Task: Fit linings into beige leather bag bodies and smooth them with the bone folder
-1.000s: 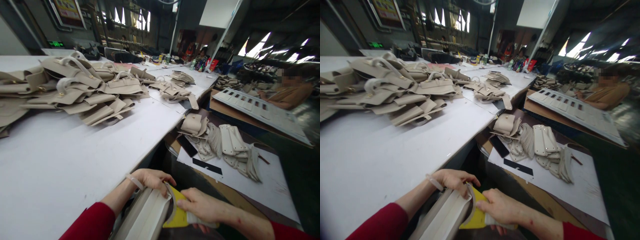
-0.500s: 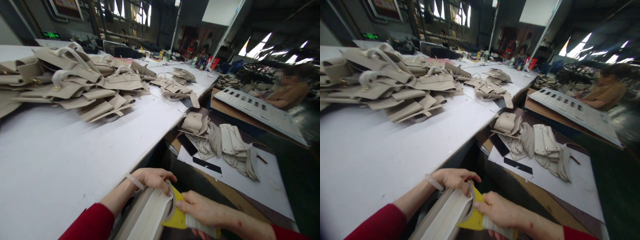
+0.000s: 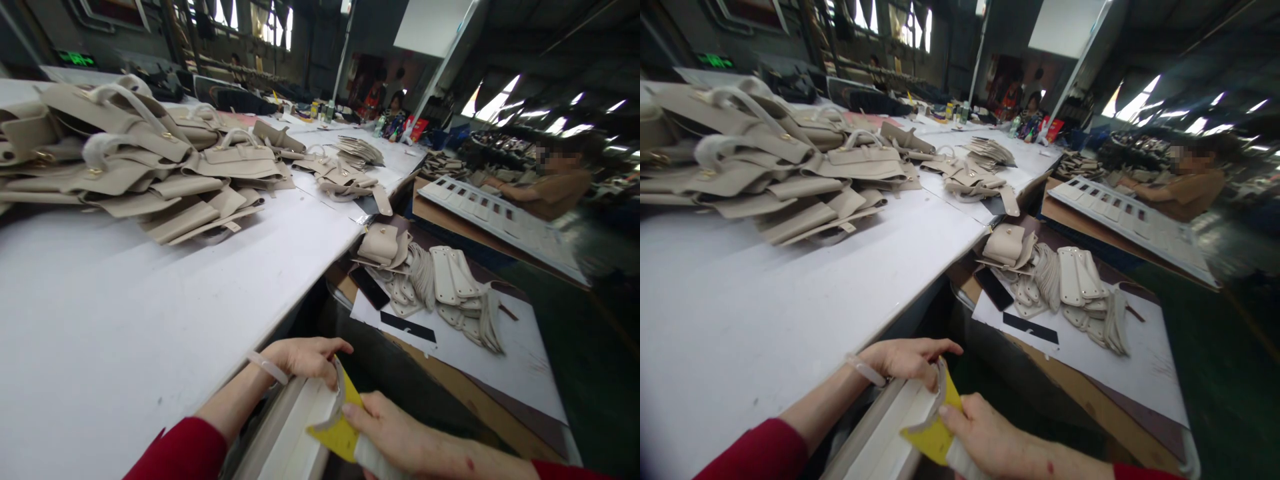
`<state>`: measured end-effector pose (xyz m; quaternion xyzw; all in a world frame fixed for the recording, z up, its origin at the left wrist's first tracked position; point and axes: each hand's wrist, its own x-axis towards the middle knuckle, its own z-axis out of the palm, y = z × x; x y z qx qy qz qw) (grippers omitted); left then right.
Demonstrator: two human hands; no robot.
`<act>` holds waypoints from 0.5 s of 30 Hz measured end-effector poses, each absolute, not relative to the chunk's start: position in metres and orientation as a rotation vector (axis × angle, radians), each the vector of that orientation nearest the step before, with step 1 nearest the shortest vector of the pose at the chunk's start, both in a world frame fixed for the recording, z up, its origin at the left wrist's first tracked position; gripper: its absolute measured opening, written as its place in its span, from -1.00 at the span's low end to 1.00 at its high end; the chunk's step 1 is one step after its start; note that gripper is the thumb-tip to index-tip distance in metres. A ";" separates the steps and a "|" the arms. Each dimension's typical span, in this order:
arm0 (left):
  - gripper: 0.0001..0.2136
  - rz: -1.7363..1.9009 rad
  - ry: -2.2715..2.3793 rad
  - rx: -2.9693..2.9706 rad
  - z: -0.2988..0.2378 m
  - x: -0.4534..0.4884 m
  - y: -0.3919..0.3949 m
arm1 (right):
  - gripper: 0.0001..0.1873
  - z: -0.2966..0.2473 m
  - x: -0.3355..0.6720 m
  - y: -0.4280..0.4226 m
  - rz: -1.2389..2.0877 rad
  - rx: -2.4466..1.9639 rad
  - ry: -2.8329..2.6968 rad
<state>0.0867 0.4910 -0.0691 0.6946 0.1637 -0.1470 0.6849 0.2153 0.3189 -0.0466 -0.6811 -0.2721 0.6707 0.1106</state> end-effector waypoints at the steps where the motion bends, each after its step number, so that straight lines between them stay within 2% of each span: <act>1: -0.15 -0.328 0.371 1.545 -0.070 0.087 0.491 | -0.62 -0.046 0.214 0.318 1.957 -2.000 -0.775; 8: -0.10 -0.298 0.398 1.425 -0.076 0.089 0.488 | -0.59 -0.052 0.203 0.315 1.842 -2.013 -0.753; 15: -0.01 -0.258 0.365 1.212 -0.067 0.087 0.483 | -0.45 -0.062 0.184 0.318 1.805 -1.908 -0.800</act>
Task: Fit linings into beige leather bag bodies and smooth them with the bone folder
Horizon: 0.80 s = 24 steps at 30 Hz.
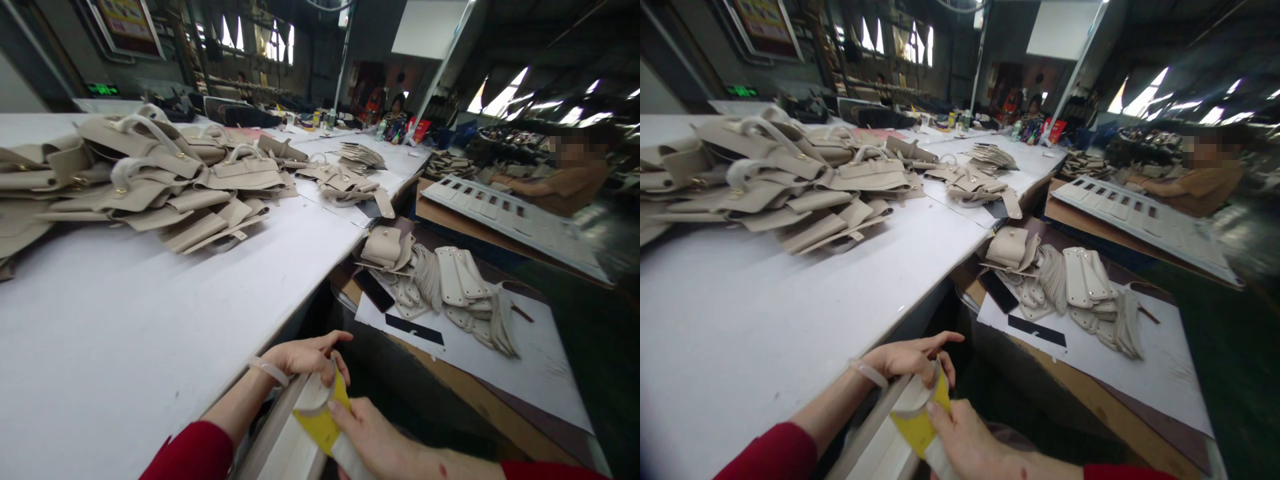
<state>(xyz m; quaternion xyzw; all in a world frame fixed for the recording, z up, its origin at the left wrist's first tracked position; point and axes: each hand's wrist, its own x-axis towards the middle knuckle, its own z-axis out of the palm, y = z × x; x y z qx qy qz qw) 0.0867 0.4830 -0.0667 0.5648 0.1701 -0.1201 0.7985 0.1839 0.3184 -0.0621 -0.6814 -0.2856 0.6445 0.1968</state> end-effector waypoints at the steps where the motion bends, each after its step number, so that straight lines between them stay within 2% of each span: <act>1: -0.01 -0.239 0.371 1.195 -0.065 0.086 0.482 | -0.43 -0.066 0.182 0.318 1.795 -1.896 -0.794; 5: -0.08 -0.110 0.439 1.157 -0.058 0.080 0.478 | -0.28 -0.083 0.181 0.311 1.842 -1.746 -0.739; 9: -0.24 0.083 0.601 1.186 -0.046 0.055 0.466 | -0.18 -0.084 0.184 0.290 1.965 -1.451 -0.828; 11: -0.35 0.162 0.719 1.200 -0.040 0.038 0.455 | -0.18 -0.074 0.190 0.281 1.850 -1.518 -0.885; 15: -0.48 0.241 0.908 1.292 -0.037 0.014 0.427 | -0.30 -0.055 0.204 0.289 1.376 -1.713 -0.768; 19: -0.50 0.269 0.874 1.402 -0.043 0.013 0.413 | -0.34 -0.062 0.203 0.318 1.404 -1.747 -0.689; 24: -0.49 0.269 0.907 1.414 -0.042 0.019 0.411 | -0.28 -0.082 0.196 0.328 1.323 -1.708 -0.848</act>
